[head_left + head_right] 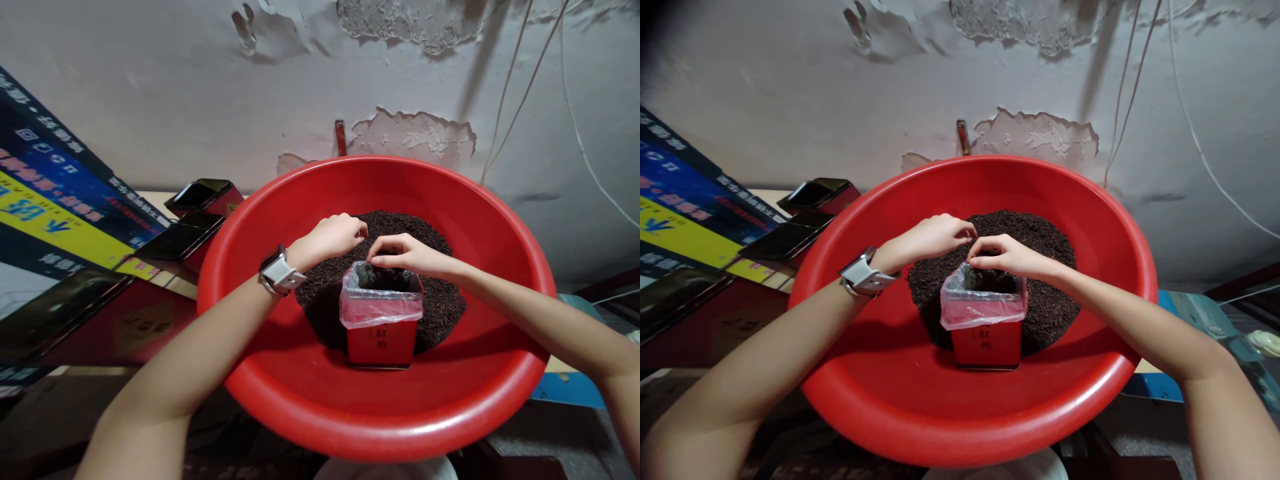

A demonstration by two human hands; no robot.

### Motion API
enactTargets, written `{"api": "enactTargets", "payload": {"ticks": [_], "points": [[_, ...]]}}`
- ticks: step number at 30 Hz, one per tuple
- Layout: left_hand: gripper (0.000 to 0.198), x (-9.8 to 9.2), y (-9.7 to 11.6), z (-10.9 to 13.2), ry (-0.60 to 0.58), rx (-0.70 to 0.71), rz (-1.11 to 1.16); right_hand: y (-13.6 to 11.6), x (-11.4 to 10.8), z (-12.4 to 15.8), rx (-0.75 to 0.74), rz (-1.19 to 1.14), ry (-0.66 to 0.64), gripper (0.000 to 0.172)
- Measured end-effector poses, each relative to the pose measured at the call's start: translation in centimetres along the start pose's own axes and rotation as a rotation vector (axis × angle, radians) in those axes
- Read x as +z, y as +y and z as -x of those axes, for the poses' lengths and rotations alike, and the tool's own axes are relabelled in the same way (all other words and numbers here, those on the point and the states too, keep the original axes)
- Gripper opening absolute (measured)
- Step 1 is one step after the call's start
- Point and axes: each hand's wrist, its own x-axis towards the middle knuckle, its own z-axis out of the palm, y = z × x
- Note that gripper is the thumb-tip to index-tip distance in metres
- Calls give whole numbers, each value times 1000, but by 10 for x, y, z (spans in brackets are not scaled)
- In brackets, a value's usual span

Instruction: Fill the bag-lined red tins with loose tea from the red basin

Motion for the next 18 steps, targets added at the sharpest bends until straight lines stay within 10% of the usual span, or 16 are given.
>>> {"api": "enactTargets", "payload": {"ticks": [18], "points": [[30, -3, 4, 3, -32, 1, 12, 3, -4, 2, 49, -96, -54, 38]]}}
